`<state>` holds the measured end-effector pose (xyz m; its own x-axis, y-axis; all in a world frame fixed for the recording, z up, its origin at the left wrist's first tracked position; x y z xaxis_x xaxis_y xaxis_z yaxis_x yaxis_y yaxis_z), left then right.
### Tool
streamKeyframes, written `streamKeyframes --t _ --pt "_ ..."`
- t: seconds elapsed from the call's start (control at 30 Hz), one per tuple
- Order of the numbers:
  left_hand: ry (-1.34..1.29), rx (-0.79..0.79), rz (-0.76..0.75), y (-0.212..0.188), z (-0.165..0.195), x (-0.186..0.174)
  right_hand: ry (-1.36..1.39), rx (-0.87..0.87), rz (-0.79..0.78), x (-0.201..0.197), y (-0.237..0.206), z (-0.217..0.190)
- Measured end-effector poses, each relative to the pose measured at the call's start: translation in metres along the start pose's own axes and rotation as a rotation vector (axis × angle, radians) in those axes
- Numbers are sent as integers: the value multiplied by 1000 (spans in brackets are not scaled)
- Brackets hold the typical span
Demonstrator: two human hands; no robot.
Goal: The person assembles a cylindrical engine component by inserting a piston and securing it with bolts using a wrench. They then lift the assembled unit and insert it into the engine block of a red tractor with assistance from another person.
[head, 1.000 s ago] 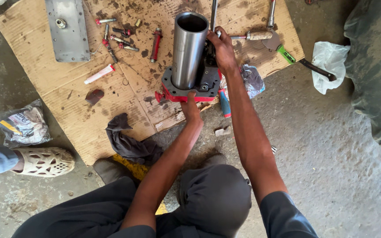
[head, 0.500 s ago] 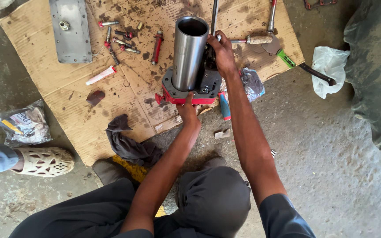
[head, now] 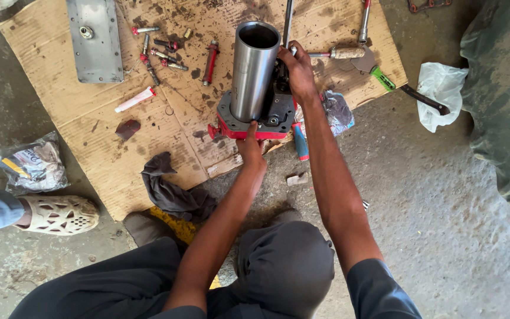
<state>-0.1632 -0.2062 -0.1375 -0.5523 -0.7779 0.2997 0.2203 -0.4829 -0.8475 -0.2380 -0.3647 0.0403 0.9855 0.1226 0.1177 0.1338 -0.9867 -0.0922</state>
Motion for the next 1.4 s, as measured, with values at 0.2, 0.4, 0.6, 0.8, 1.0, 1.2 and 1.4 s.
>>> streamKeyframes --t 0.2,0.4,0.6,0.8,1.0,1.2,1.4 --pt "20 64 -93 -1 6 0 -31 87 42 -2 3 4" --pt "-68 -68 -98 4 -8 -17 -138 115 19 -7 8 20" --pt "-202 -4 -224 16 -17 -32 -133 176 47 -17 15 43" --pt "-53 113 -390 27 -14 -31 -171 149 69 -21 15 50" --pt "83 268 -512 22 1 -28 -30 43 38 -15 14 46" --pt "261 262 -419 11 8 -27 139 80 29 0 10 36" --pt "107 315 -466 15 4 -32 162 80 36 10 9 27"
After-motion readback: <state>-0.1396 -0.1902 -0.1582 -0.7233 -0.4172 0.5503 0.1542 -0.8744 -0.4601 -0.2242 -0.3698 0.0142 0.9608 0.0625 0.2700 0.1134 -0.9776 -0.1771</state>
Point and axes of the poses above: each hand's wrist, its own y-axis towards the middle knuckle, its own x-axis out of the palm, z = x × y, the point moved 5 cm from there along y, towards the middle knuckle, and after that the axes turned 4 degrees about -z, right-handed, at the moved point
